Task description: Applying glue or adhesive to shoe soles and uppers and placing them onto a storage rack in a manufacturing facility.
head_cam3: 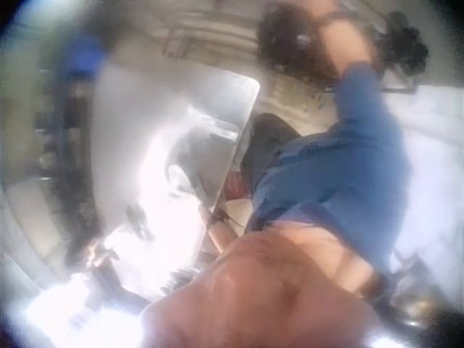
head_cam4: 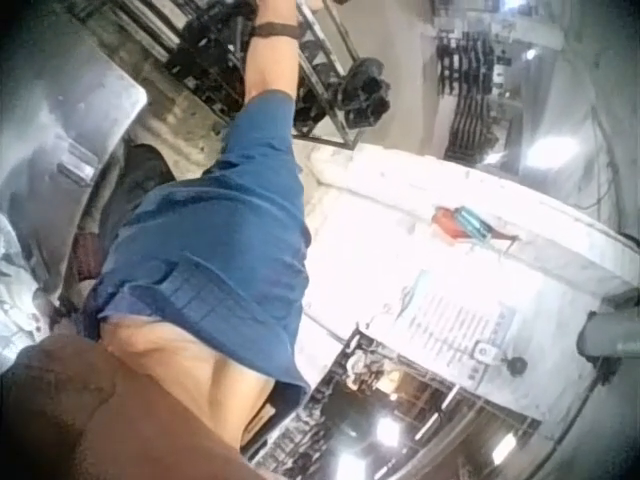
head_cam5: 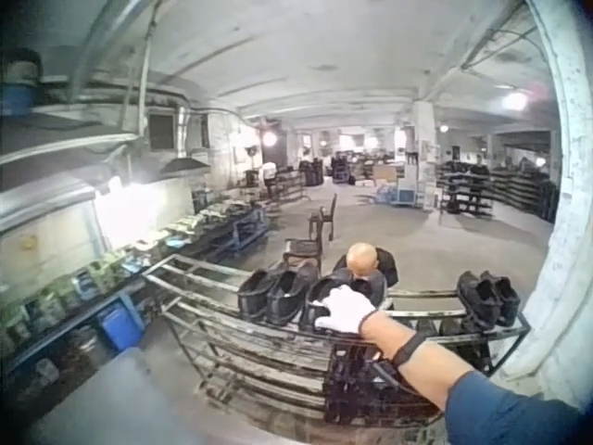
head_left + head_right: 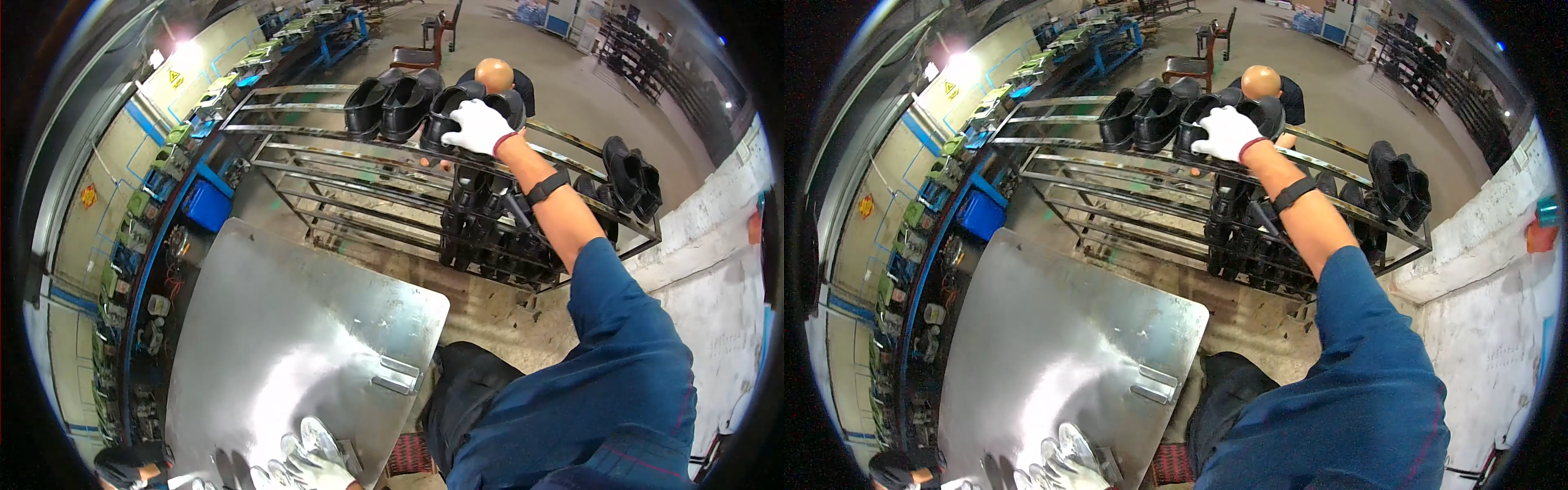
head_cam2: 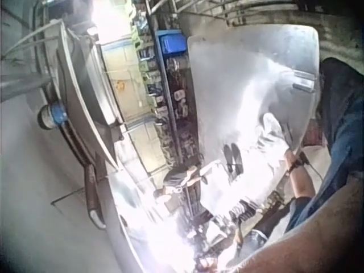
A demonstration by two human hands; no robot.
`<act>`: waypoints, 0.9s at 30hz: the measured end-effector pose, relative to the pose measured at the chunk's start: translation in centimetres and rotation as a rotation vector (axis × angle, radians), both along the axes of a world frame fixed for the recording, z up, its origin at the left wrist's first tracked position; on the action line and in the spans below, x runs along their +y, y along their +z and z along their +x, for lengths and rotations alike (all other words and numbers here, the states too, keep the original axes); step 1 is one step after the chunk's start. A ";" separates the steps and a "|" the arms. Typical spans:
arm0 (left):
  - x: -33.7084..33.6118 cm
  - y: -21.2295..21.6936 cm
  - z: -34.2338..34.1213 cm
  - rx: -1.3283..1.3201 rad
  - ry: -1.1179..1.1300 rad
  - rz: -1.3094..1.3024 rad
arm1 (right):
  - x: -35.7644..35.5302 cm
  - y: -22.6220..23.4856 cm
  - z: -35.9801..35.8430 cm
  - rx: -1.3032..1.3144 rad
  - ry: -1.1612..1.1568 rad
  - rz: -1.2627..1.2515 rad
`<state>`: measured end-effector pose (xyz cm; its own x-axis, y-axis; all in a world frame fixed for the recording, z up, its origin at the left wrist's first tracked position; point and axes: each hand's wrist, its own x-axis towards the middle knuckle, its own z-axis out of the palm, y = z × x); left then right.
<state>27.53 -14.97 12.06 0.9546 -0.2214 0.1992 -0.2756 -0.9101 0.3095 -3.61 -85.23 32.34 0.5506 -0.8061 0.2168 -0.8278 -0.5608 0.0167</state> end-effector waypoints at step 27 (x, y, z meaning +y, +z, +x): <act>9.7 -9.2 -14.8 1.023 0.533 -2.180 | 52.2 -23.2 36.2 -0.524 0.475 1.562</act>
<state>12.70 -5.30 2.88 0.7409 -0.2474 -0.6243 0.5240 0.7945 0.3069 32.60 -33.02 9.12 0.9179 -0.2111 -0.3359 -0.3350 0.0408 -0.9413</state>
